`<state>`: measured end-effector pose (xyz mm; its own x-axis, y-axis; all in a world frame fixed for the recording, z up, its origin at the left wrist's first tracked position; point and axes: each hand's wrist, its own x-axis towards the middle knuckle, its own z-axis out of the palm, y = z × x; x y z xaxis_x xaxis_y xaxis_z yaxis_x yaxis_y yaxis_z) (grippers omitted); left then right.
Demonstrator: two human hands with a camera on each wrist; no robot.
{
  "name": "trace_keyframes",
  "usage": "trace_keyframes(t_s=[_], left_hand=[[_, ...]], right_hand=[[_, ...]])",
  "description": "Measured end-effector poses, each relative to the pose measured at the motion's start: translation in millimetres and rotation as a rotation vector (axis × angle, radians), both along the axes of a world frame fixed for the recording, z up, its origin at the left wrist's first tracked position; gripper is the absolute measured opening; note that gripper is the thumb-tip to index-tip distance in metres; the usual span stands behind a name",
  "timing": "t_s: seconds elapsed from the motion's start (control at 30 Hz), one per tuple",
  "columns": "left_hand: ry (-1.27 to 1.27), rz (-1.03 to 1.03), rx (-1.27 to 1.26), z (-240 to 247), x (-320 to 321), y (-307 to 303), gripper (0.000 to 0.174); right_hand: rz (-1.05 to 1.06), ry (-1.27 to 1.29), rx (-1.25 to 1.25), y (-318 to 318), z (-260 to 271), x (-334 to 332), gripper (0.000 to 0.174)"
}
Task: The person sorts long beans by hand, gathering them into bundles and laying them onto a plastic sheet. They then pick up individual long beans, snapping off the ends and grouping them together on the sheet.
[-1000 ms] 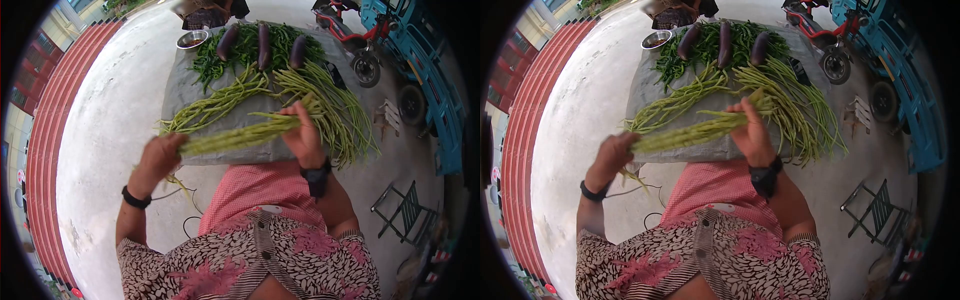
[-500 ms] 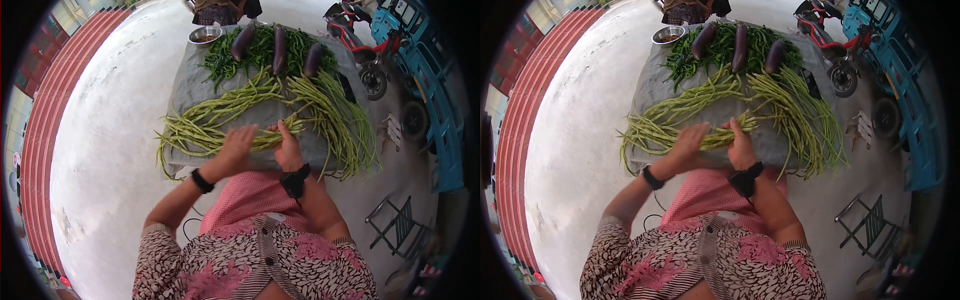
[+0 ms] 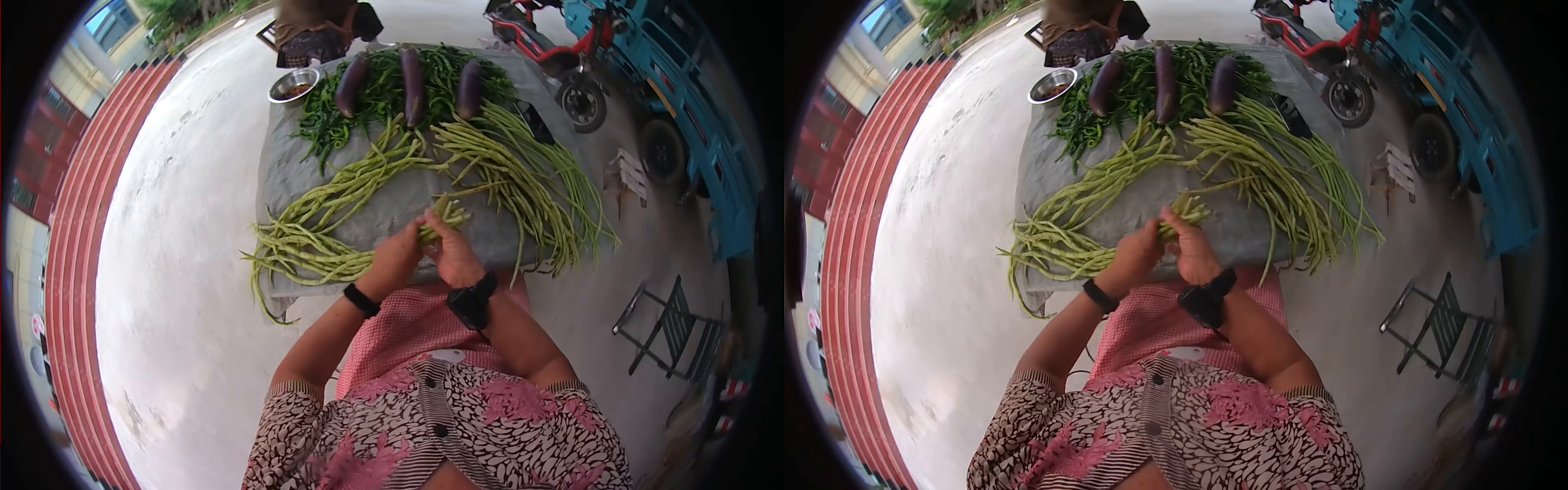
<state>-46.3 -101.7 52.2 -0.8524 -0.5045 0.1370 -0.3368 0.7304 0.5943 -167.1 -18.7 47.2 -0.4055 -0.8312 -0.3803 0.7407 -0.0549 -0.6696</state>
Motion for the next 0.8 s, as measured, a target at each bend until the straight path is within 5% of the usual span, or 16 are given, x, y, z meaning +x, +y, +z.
trace_keyframes(t_s=[0.1, 0.17, 0.23, 0.4, 0.5, 0.53, 0.63, 0.8], left_hand=[[-0.174, 0.159, -0.018, 29.0, 4.3, -15.2, 0.046], [0.127, 0.132, -0.266, 27.1, 12.5, -44.3, 0.041], [0.126, 0.208, -0.198, 67.4, 9.2, -62.3, 0.039], [0.078, 0.329, -0.538, 84.1, -35.6, -122.4, 0.050], [-0.086, 0.400, -0.581, 47.8, -69.4, -138.7, 0.074], [-0.319, 0.396, -0.625, 43.6, -76.2, -128.7, 0.092], [-0.344, 0.232, -0.729, -28.6, -83.7, -130.7, 0.086], [-0.261, 0.151, -0.697, -28.5, -77.7, -58.1, 0.071]], right_hand=[[0.096, 0.023, -0.042, 24.5, 11.8, 0.1, 0.030], [0.116, 0.032, -0.004, 44.9, 25.8, -1.3, 0.029], [0.144, 0.039, 0.034, 70.3, 28.7, -12.3, 0.027], [-0.009, -0.028, 0.000, 122.8, 4.8, -24.8, 0.021], [-0.063, -0.057, -0.015, 137.4, -5.6, -24.6, 0.018], [-0.069, -0.067, -0.020, 140.6, -7.7, -24.9, 0.017], [-0.064, 0.060, 0.090, 143.8, -8.4, -25.2, 0.015], [-0.034, 0.263, 0.161, 140.4, -16.6, -37.7, 0.015]])
